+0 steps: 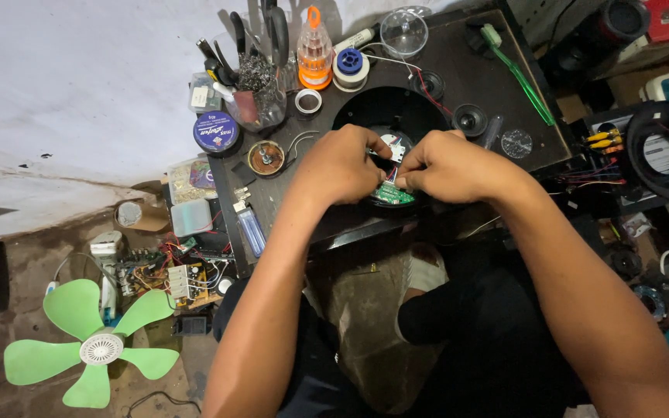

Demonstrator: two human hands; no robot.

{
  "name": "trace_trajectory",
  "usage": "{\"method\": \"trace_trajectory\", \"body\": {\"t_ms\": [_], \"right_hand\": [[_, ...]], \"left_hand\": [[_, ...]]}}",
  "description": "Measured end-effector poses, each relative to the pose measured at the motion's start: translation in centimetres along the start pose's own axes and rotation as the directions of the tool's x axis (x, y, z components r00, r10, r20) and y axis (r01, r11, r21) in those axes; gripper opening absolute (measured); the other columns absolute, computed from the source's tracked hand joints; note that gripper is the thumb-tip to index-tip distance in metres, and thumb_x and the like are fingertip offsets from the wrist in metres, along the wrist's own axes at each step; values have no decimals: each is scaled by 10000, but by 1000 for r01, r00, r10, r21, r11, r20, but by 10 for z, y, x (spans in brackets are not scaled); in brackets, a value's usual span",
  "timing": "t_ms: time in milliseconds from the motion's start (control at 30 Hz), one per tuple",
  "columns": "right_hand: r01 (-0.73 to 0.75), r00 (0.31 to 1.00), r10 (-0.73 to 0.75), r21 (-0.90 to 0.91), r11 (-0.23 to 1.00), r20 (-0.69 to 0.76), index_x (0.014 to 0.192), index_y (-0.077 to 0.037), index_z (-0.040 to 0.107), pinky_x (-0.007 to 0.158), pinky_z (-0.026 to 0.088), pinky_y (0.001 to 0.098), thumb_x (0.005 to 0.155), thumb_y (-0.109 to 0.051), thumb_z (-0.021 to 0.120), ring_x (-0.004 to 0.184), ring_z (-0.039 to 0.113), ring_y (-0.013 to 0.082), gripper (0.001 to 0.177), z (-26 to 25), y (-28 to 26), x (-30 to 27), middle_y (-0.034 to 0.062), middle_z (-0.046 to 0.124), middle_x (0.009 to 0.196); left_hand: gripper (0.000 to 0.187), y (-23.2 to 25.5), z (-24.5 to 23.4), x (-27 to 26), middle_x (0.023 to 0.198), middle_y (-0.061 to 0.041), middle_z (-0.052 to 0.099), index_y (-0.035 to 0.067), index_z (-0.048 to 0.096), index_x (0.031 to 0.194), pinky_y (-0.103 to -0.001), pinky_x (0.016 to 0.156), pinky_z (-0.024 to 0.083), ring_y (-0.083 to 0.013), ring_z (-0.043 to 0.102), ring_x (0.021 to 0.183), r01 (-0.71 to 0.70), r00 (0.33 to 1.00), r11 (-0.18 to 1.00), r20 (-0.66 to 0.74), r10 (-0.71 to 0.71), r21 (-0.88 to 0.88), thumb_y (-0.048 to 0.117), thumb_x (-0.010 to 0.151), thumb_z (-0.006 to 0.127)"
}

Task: Routing and connecting wire harnesses to a circuit board and seating it inside a device housing.

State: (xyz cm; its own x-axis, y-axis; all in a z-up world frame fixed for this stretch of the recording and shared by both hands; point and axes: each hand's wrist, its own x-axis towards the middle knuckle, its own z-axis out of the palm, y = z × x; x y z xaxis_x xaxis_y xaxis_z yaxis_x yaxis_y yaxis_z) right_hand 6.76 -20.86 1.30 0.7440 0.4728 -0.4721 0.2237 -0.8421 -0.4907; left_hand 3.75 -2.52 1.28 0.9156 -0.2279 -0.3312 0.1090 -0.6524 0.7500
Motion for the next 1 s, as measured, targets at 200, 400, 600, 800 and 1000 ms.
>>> {"method": "trace_trajectory", "body": {"t_ms": [200, 400, 600, 800, 1000], "right_hand": [[-25, 1000, 25, -1, 1000, -7, 802, -166, 855, 886, 525, 426, 862, -199, 676, 817, 737, 291, 192, 1, -1, 1, 59, 781, 708], [-38, 999, 38, 3, 999, -9, 764, -153, 848, 774, 547, 438, 845, -174, 667, 744, 722, 277, 199, -1, -5, 0, 74, 745, 641], [-4, 1000, 4, 4, 1000, -12, 735, -136, 839, 735, 539, 428, 846, -163, 655, 681, 697, 273, 217, -2, -8, 0, 71, 716, 591], [-22, 1000, 22, -6, 1000, -10, 794, -163, 856, 722, 550, 425, 848, -181, 676, 736, 730, 273, 189, 1, -2, 1, 71, 758, 658], [-9, 1000, 9, -22, 1000, -5, 846, -149, 861, 766, 561, 455, 858, -162, 667, 823, 756, 306, 194, -3, -11, -5, 117, 794, 750]], "left_hand": [[272, -2, -1, 3, 817, -161, 769, 107, 781, 1080, -493, 870, 583, -395, 767, 911, 18, 999, 999, -31, -17, 29, 119, 809, 755], [296, 2, -3, -1, 808, -135, 777, 121, 764, 1097, -492, 920, 570, -372, 754, 994, 45, 999, 999, -28, -44, 23, 130, 801, 760], [278, 3, 0, -1, 832, -169, 774, 115, 767, 1074, -500, 917, 568, -401, 744, 1010, 34, 998, 999, -54, -32, 31, 115, 797, 775], [278, 4, -2, -2, 797, -167, 766, 95, 758, 1091, -474, 865, 584, -373, 767, 900, 27, 999, 999, -47, -26, 25, 103, 813, 760], [249, 1, -2, -2, 743, -142, 759, 84, 752, 1091, -433, 790, 604, -262, 755, 639, 24, 1000, 1000, -19, -24, -9, 100, 845, 711]]}}
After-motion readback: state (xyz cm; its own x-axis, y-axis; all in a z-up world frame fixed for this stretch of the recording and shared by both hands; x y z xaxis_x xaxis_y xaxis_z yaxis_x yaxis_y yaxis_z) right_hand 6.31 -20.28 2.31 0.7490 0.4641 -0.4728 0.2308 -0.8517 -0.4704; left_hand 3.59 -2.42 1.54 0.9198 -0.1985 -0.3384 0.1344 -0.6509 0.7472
